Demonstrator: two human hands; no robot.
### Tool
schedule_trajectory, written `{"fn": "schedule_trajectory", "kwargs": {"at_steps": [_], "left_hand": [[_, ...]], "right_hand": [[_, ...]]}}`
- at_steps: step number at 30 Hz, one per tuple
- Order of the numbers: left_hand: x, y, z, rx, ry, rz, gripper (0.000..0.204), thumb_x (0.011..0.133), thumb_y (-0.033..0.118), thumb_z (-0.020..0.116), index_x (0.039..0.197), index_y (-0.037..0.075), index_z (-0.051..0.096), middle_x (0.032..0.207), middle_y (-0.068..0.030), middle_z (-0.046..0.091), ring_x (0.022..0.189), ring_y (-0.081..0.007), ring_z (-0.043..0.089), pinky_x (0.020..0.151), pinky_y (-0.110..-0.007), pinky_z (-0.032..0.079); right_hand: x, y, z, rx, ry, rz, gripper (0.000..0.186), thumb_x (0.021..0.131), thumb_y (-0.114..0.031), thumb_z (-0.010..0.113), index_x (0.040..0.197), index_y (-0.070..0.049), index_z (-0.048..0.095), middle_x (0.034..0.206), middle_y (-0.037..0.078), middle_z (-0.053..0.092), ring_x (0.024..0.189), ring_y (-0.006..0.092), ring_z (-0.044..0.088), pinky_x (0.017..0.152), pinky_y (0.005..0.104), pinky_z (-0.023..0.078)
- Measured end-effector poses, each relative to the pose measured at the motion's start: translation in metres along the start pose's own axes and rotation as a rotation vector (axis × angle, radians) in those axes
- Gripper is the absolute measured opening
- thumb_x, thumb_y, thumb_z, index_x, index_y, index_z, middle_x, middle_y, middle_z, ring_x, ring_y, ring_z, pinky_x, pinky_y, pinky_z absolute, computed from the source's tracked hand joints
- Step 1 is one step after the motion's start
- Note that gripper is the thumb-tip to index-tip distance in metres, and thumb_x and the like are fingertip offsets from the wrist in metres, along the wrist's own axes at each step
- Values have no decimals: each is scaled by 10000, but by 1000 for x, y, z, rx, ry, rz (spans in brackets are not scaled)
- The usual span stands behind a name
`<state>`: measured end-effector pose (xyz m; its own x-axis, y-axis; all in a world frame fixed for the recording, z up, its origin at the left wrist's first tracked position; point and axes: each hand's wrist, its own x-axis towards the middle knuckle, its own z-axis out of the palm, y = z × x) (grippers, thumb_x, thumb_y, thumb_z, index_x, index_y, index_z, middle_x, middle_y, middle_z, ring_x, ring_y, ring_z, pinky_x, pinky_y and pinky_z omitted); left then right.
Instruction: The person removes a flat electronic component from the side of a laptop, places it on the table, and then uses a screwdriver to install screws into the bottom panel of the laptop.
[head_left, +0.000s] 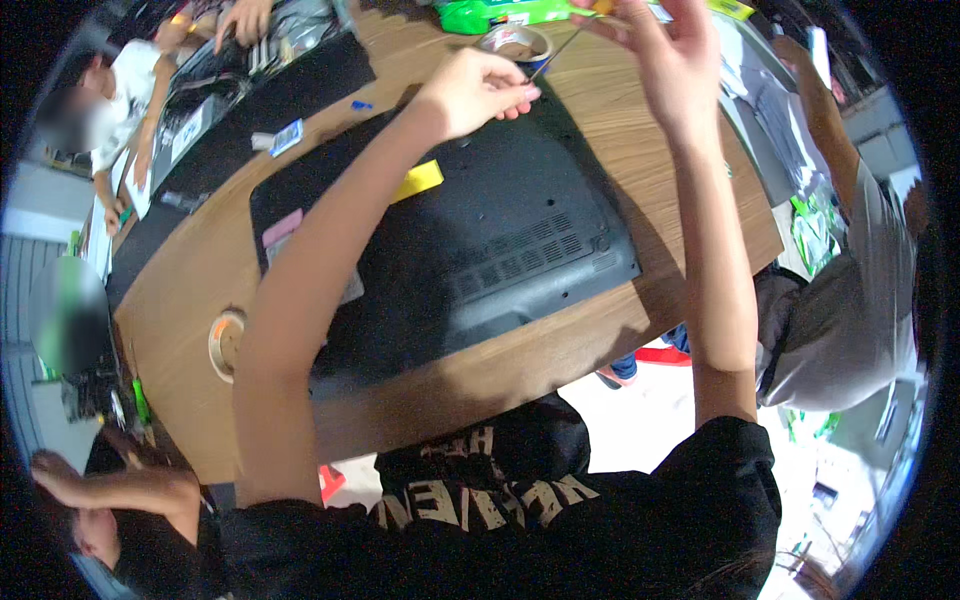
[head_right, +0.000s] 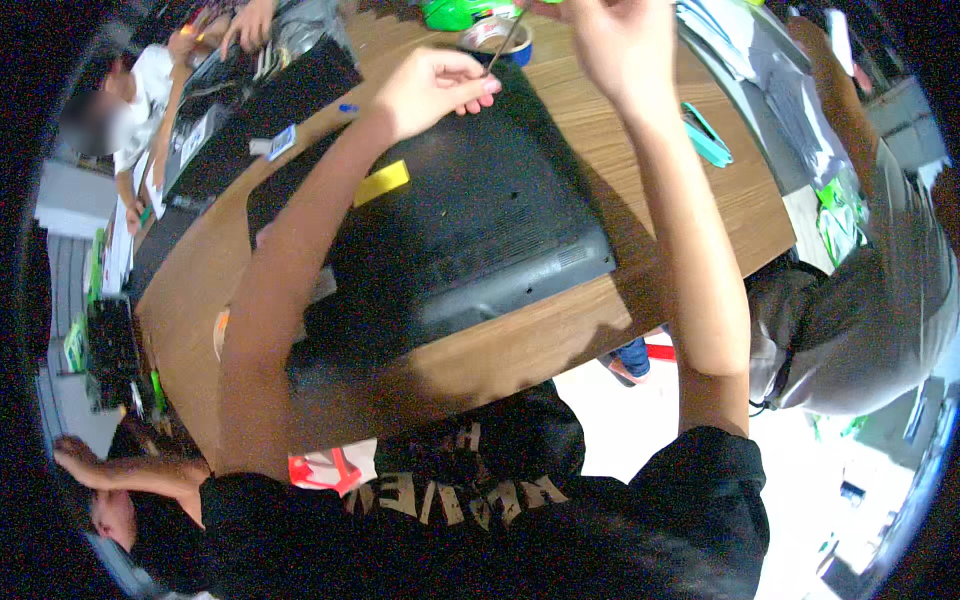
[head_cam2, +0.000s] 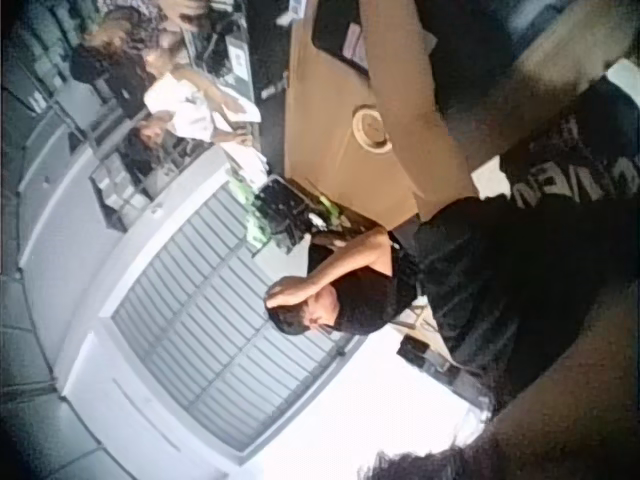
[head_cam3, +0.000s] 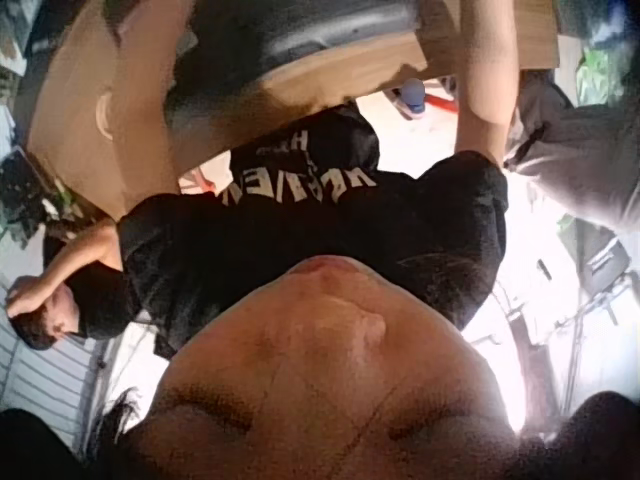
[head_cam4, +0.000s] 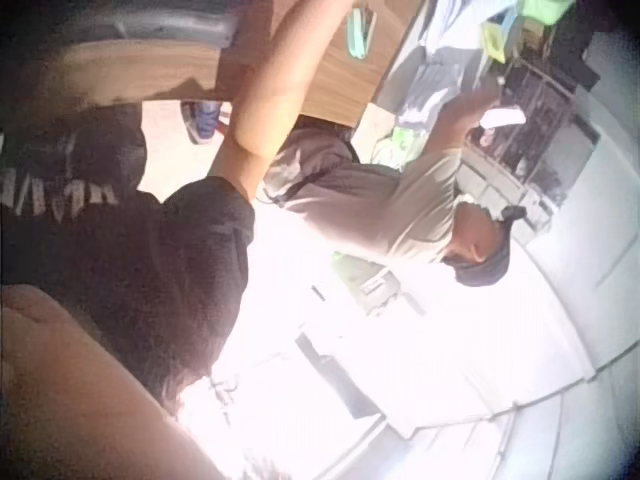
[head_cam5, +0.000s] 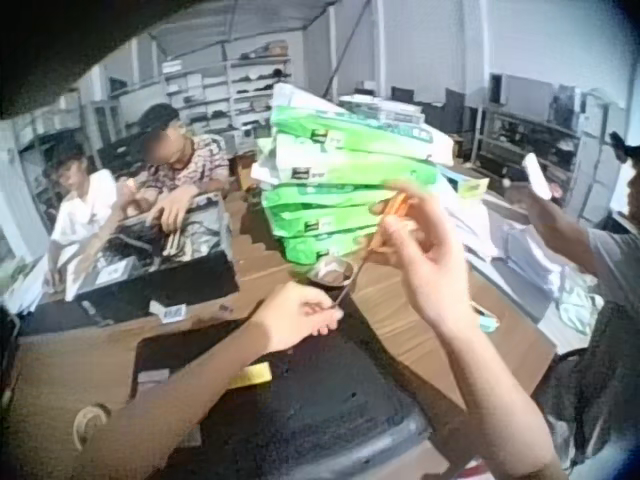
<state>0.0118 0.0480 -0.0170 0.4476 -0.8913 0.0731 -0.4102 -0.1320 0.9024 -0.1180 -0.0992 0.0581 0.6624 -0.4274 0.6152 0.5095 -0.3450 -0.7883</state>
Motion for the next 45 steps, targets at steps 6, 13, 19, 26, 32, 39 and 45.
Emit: {"fn": "schedule_trajectory", "kwargs": {"at_steps": [6,13,19,26,32,39,45], "left_hand": [[-147,51,-69,470,179,50,221,900,203,595,895,2,688,780,-88,687,688,-131,640,632,-272,515],[-373,32,-92,721,538,-245,141,857,124,599,868,2,670,793,-143,637,754,-273,624,700,-339,480],[-425,-12,-82,825,689,-234,100,800,101,653,797,1,657,789,-138,596,790,-293,579,716,-358,457],[-424,-28,-70,878,659,-341,123,730,113,733,749,19,657,851,-144,619,889,-313,588,768,-395,471],[-433,-25,-70,813,631,-318,138,729,136,727,799,21,697,844,-141,633,806,-298,612,720,-386,484],[-385,-20,-52,464,854,-187,221,834,194,633,955,11,662,939,-170,661,797,-314,641,737,-369,502],[-311,-42,-18,526,925,-367,475,874,176,542,1284,-14,398,947,-282,631,880,-431,618,804,-475,496]], "right_hand": [[-22,-45,5,260,133,-164,339,963,-52,440,1294,-12,381,1230,275,497,1084,466,543,914,617,465],[-105,-63,-5,218,125,-63,381,966,-83,453,1330,-50,344,1222,247,500,1002,406,596,861,574,504],[-158,-57,-23,283,136,115,386,973,-115,461,1345,-91,361,1229,175,505,1012,323,583,905,519,483],[-189,-84,-53,249,106,118,391,965,-136,491,1337,-111,373,1186,123,529,929,266,606,821,448,529],[-206,-101,-61,242,99,140,401,963,-138,496,1341,-101,368,1171,114,518,921,255,606,810,421,538],[-172,-80,-78,-210,-46,431,273,887,-49,501,1155,-83,547,747,-29,480,570,18,343,508,173,282],[-149,14,-59,-895,-262,232,336,930,-323,565,962,11,579,767,129,642,683,199,614,639,323,473]]}}
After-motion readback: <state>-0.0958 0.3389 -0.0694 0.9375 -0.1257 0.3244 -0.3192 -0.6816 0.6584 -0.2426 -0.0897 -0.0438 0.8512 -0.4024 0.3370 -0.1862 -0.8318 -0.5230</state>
